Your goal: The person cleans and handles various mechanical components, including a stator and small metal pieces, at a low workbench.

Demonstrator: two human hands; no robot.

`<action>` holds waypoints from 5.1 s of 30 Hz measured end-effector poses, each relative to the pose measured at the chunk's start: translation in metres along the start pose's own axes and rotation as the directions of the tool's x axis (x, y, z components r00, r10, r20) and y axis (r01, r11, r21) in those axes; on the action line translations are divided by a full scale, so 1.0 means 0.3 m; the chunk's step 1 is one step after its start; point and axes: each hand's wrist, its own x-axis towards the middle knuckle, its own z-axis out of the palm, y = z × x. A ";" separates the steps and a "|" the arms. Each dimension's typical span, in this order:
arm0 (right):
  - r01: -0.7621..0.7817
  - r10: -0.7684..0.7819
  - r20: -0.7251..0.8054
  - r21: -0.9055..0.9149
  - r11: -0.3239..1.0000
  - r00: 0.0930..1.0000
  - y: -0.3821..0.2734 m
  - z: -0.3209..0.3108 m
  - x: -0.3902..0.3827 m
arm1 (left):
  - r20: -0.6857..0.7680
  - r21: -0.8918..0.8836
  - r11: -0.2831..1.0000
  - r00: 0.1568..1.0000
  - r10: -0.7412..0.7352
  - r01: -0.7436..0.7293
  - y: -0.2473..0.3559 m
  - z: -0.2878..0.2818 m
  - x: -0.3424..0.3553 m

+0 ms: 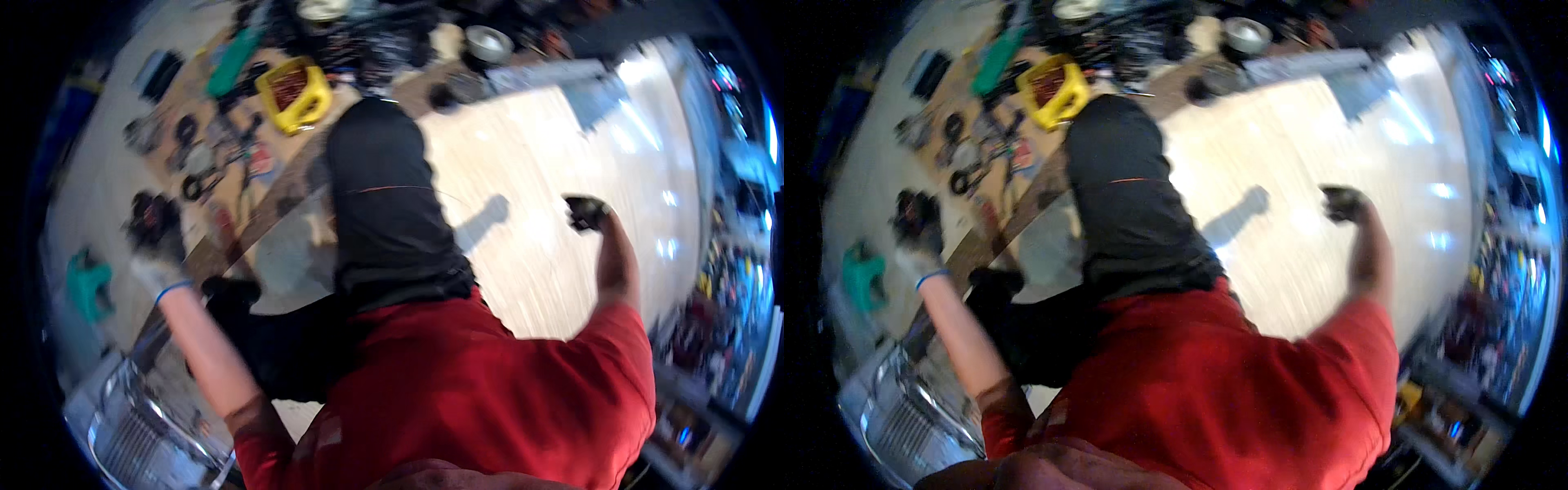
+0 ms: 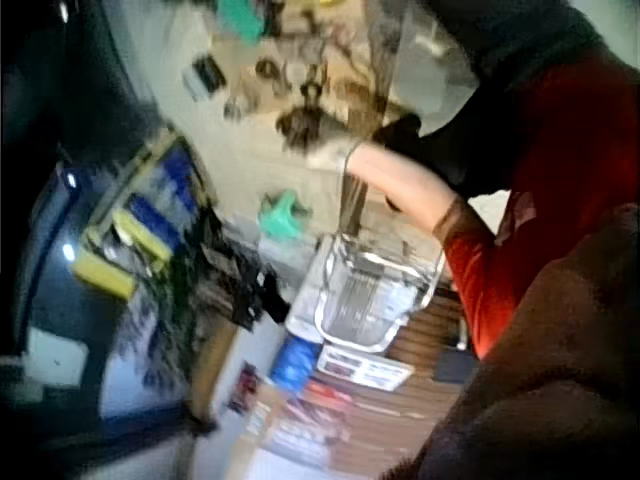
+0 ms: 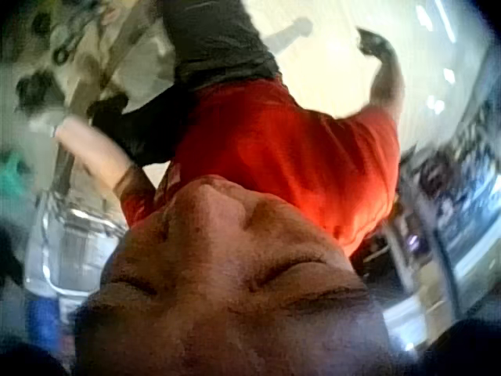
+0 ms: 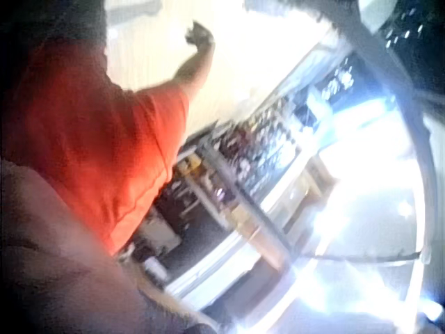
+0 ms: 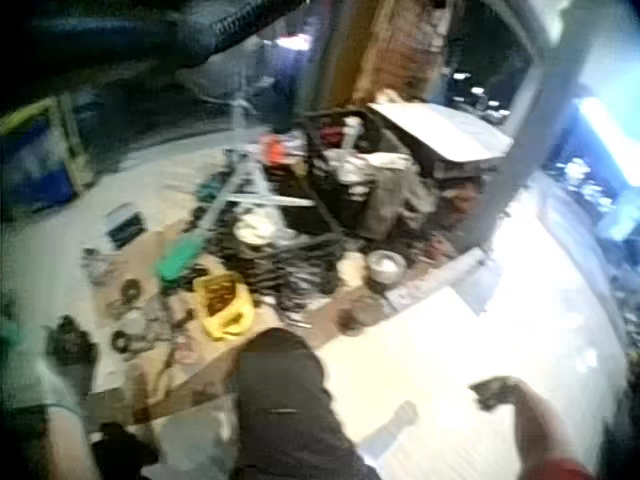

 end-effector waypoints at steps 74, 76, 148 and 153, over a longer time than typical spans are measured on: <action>0.841 -0.470 0.753 -0.199 0.503 0.459 -1.249 1.964 -0.573 | 0.312 0.027 0.997 0.947 -0.077 0.072 -0.029 0.211 -0.204; 0.896 -0.551 0.724 -0.221 0.385 0.415 -1.259 1.954 -0.565 | 0.309 0.062 0.996 0.948 -0.079 0.062 -0.029 0.197 -0.196; 0.793 -0.788 0.616 -0.475 -0.382 -0.011 -1.103 1.980 -0.447 | 0.186 -0.186 0.978 0.980 -0.063 0.098 -0.099 0.231 -0.194; 0.802 -0.764 0.644 -0.474 -0.363 0.035 -1.103 1.971 -0.469 | 0.161 -0.194 0.970 0.980 -0.115 0.146 -0.081 0.250 -0.223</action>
